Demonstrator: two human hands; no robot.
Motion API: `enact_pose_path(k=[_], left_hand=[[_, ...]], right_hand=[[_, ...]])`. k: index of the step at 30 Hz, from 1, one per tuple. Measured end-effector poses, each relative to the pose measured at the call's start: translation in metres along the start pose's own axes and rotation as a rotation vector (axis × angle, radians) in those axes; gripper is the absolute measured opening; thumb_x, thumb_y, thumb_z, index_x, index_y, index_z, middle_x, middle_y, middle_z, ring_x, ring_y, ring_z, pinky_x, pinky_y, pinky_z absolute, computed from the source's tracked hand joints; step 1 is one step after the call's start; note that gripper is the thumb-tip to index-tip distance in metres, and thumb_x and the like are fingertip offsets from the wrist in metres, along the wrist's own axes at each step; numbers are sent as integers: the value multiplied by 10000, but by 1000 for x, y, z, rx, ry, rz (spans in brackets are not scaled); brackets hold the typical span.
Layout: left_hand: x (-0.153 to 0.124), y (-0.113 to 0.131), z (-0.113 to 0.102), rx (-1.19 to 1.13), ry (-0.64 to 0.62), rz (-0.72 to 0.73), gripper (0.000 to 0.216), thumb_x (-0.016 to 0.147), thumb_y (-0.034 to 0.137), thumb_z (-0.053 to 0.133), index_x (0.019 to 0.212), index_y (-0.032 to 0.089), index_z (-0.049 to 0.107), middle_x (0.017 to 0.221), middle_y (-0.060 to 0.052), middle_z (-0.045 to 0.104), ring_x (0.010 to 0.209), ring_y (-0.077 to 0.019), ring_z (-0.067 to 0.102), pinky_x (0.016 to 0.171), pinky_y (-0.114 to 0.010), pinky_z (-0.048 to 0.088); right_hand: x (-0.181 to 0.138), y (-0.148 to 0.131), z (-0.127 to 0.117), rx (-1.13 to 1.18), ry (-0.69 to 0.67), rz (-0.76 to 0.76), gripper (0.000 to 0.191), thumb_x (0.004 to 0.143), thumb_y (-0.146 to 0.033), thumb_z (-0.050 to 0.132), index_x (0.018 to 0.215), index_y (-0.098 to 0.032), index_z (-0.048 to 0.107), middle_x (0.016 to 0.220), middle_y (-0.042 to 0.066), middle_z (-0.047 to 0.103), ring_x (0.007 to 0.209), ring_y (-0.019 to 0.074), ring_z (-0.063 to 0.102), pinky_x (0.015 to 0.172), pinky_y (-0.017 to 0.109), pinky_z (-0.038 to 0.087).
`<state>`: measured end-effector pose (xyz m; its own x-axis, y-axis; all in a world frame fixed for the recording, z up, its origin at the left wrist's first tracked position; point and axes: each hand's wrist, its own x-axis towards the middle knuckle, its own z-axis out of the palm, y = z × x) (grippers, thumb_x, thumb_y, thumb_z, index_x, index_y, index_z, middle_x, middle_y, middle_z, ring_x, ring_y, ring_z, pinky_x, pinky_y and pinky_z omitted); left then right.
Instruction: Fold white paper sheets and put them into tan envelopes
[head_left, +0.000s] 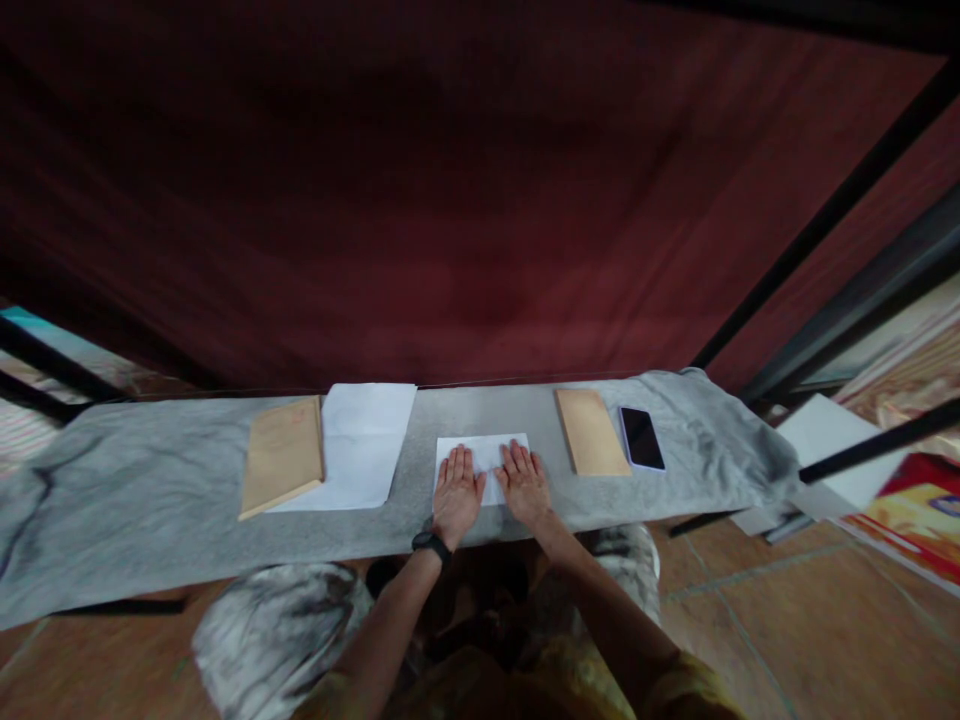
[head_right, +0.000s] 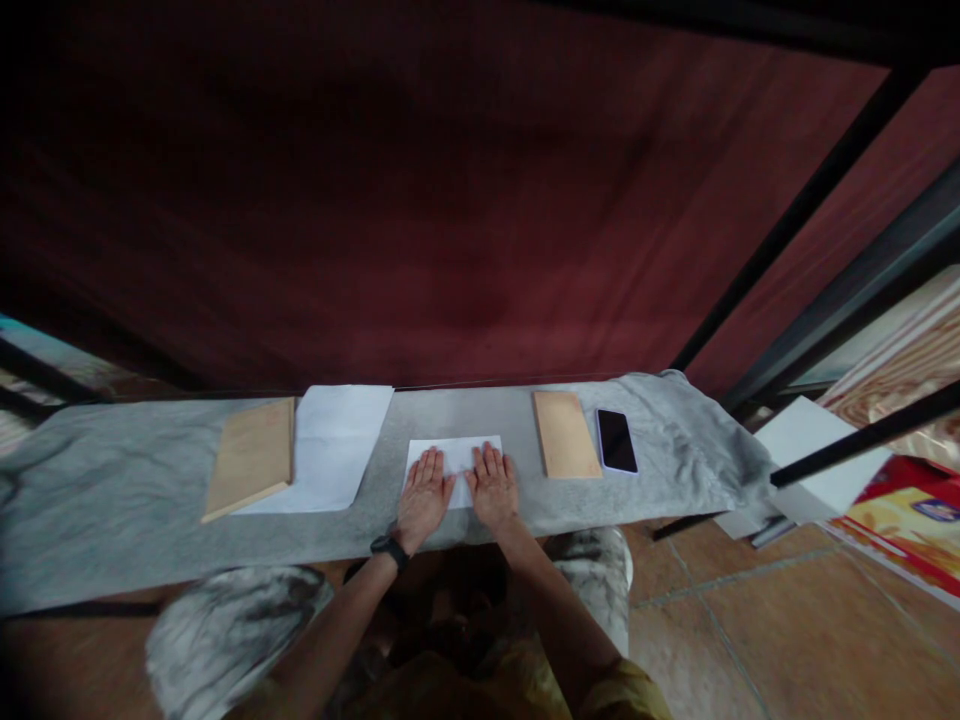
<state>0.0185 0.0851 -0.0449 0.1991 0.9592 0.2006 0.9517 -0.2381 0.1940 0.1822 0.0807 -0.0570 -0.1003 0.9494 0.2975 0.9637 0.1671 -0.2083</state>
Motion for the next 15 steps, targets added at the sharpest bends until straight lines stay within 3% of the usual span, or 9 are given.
enact_pose_path(k=[6,11,15], left_hand=[[5,-2,-3,80,47,-150,605,999,363,294,1469,-8,382,1551,-232,352,1474,-302,287,1219,-488,182],[20,13,0,22,-8,-30,578,997,352,316,1481,46,393,1563,-181,360,1489,-275,255,1223,-468,183],[24,14,7,20,-20,-33,581,1000,372,306,1506,92,362,1584,-149,332,1495,-269,239,1217,-482,190]], right_hand=[[-5,18,-1,-43,63,43,537,1037,-372,328,1489,-94,408,1521,177,418,1389,310,423,1142,507,295],[-7,19,2,-53,66,54,538,1037,-369,334,1480,-76,416,1516,185,425,1390,313,419,1146,510,283],[-1,16,2,-33,94,65,521,1031,-355,345,1457,-74,451,1474,198,480,1376,309,438,1155,537,261]])
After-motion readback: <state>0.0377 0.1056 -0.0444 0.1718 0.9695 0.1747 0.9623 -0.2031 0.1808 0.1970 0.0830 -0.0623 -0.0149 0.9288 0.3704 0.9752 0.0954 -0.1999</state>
